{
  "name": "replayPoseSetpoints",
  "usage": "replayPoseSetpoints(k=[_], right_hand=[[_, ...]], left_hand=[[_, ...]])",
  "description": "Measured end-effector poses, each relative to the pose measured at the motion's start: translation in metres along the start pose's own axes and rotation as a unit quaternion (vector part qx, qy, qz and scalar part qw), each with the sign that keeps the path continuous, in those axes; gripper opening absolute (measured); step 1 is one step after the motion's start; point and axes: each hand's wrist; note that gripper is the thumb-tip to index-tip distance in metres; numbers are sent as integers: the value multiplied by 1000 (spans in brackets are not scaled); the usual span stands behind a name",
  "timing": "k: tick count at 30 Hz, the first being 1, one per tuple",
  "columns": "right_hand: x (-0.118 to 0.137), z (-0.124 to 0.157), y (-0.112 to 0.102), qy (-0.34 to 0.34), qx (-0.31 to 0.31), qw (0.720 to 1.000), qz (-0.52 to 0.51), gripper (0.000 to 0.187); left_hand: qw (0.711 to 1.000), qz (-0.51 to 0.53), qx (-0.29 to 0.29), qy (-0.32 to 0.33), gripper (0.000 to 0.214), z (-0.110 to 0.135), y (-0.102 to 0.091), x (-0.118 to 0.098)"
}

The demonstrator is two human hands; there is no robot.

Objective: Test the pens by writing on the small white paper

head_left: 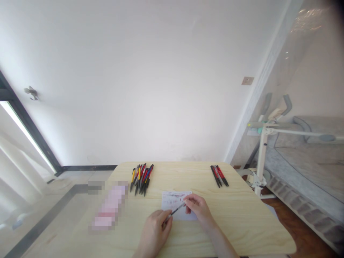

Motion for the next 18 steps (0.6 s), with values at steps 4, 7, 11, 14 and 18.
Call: replayPoseSetpoints(k=[4, 7, 11, 14, 18], right_hand=[[0, -1, 0, -2, -2, 1000, 11, 22], [1, 0, 1, -1, -5, 1000, 19, 23], [2, 1, 2, 1, -4, 1000, 28, 24], [1, 0, 3, 2, -6, 1000, 28, 24], [-3, -1, 2, 1, -10, 999, 31, 25]], left_hand=[[1000, 1, 1, 0, 22, 0, 0, 0], [1000, -1, 10, -5, 22, 0, 0, 0], [1000, -4, 16, -9, 23, 0, -1, -1], [1000, -3, 14, -5, 23, 0, -1, -1], [1000, -5, 8, -1, 22, 0, 0, 0]])
Point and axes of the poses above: each hand's wrist, its own z-axis away from the middle knuckle, its own y-axis out of the palm, x = y × z, and after that the axes turned 5 degrees about x, right-handed
